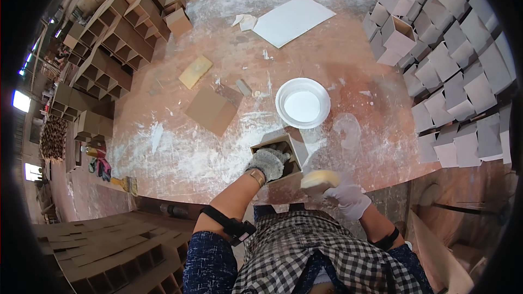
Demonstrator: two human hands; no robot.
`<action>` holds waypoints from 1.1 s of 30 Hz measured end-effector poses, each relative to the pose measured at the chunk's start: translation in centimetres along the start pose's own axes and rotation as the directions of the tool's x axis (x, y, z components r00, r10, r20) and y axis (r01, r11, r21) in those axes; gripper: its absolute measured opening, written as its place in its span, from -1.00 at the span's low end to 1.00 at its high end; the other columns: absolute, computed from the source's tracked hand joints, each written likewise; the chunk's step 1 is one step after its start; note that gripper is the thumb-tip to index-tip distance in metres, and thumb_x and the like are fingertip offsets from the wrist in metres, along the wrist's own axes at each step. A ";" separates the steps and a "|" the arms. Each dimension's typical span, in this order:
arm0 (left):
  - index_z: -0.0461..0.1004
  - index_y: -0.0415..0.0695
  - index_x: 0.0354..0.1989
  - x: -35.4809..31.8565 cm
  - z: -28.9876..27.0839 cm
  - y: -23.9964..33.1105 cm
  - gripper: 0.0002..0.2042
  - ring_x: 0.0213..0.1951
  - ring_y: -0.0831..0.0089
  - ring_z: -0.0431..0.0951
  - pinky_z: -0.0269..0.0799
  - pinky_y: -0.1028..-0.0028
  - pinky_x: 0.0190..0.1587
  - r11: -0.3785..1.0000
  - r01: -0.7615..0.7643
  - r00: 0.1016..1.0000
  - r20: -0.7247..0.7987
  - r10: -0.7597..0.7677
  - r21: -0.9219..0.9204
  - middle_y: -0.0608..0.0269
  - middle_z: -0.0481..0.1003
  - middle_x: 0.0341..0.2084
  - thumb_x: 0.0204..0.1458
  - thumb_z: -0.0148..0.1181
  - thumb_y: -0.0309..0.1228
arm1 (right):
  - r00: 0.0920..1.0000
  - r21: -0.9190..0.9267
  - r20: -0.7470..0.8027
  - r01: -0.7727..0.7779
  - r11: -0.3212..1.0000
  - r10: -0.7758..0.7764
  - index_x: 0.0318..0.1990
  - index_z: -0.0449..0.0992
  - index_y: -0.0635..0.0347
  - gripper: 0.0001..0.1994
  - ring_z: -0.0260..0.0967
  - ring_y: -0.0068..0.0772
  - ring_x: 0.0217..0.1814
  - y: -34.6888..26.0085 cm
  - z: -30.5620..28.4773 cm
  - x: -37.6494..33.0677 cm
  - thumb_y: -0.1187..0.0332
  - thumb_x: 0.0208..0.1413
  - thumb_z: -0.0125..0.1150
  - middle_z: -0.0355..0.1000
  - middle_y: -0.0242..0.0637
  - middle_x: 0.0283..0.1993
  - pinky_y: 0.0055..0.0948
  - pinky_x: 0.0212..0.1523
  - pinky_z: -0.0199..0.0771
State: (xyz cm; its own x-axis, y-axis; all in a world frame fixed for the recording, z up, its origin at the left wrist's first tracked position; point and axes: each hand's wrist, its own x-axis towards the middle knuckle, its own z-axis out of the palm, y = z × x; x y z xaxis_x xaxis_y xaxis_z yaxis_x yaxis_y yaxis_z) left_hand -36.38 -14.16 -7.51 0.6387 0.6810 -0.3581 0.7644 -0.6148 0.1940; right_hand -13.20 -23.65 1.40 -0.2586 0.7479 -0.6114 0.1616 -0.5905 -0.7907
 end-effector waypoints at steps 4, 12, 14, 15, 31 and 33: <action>0.41 0.07 -0.01 0.1 -2.4 1.1 -0.64 0.06 0.16 0.36 0.24 0.24 0.10 0.999 0.050 0.990 0.129 -0.048 -0.010 0.16 0.37 0.03 -0.02 -0.09 -0.29 | 0.983 0.489 -0.132 0.180 0.854 -0.132 0.00 0.38 0.32 -0.56 0.39 -0.52 -0.18 -1.9 0.1 -0.4 0.64 -0.15 0.01 0.43 -0.26 -0.12 -0.60 -0.26 0.43; 0.40 0.08 0.01 0.0 -3.5 1.5 -0.63 0.06 0.18 0.36 0.27 0.23 0.07 0.993 0.114 0.968 0.226 -0.107 -0.019 0.16 0.39 0.01 -0.01 -0.11 -0.27 | 0.973 0.129 -0.151 0.192 0.973 -0.172 -0.02 0.38 0.34 -0.61 0.41 -0.48 -0.20 -1.5 2.2 2.0 0.62 -0.11 0.04 0.43 -0.25 -0.17 -0.57 -0.19 0.42; 0.43 0.08 -0.03 0.1 -0.5 0.2 -0.61 -0.16 0.13 0.50 0.41 0.19 -0.18 0.999 -0.020 0.998 -0.051 0.021 0.028 0.05 0.49 -0.20 -0.10 -0.04 -0.27 | 0.974 0.222 -0.092 0.225 0.949 -0.209 -0.05 0.40 0.34 -0.63 0.41 -0.49 -0.23 -0.6 1.8 0.9 0.61 -0.11 0.04 0.44 -0.25 -0.20 -0.56 -0.21 0.43; 0.43 0.08 -0.03 0.2 -0.4 0.1 -0.61 -0.16 0.13 0.50 0.41 0.19 -0.18 0.999 -0.019 0.998 -0.052 0.020 0.027 0.05 0.49 -0.20 -0.10 -0.04 -0.27 | 0.993 0.218 -0.101 0.080 0.973 -0.059 -0.09 0.42 0.32 -0.66 0.41 -0.50 -0.25 -0.6 1.5 0.0 0.59 -0.11 0.06 0.44 -0.27 -0.23 -0.57 -0.23 0.42; 0.42 -0.30 -0.21 1.8 -0.9 1.1 -0.61 -0.24 -0.03 0.52 0.43 0.15 -0.19 0.898 0.329 0.928 -0.076 -0.364 -0.293 -0.27 0.45 -0.31 0.13 -0.22 -0.20 | 0.829 -0.485 -0.113 0.436 0.758 -0.548 -0.25 0.50 0.21 -0.83 0.42 -0.44 -0.27 6.0 -5.1 2.3 0.46 -0.06 0.18 0.47 -0.36 -0.27 -0.55 -0.26 0.42; 0.42 -0.27 -0.24 2.0 -2.0 2.2 -0.67 -0.23 -0.01 0.52 0.42 0.16 -0.17 0.908 0.317 0.936 -0.062 -0.346 -0.275 -0.23 0.47 -0.31 0.07 -0.18 -0.26 | 0.882 -0.047 -0.221 0.416 0.908 -0.415 -0.22 0.48 0.25 -0.79 0.41 -0.47 -0.26 4.3 -4.6 3.5 0.48 -0.08 0.16 0.46 -0.36 -0.26 -0.56 -0.26 0.41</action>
State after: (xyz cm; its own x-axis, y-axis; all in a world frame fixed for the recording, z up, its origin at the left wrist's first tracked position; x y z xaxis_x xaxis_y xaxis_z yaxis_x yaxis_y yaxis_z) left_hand -33.26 -13.36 -5.94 0.3394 0.8746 -0.3461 0.9204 -0.2328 0.3142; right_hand -9.06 -22.18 -4.28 -0.0847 0.9723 -0.2181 0.0843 -0.2111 -0.9738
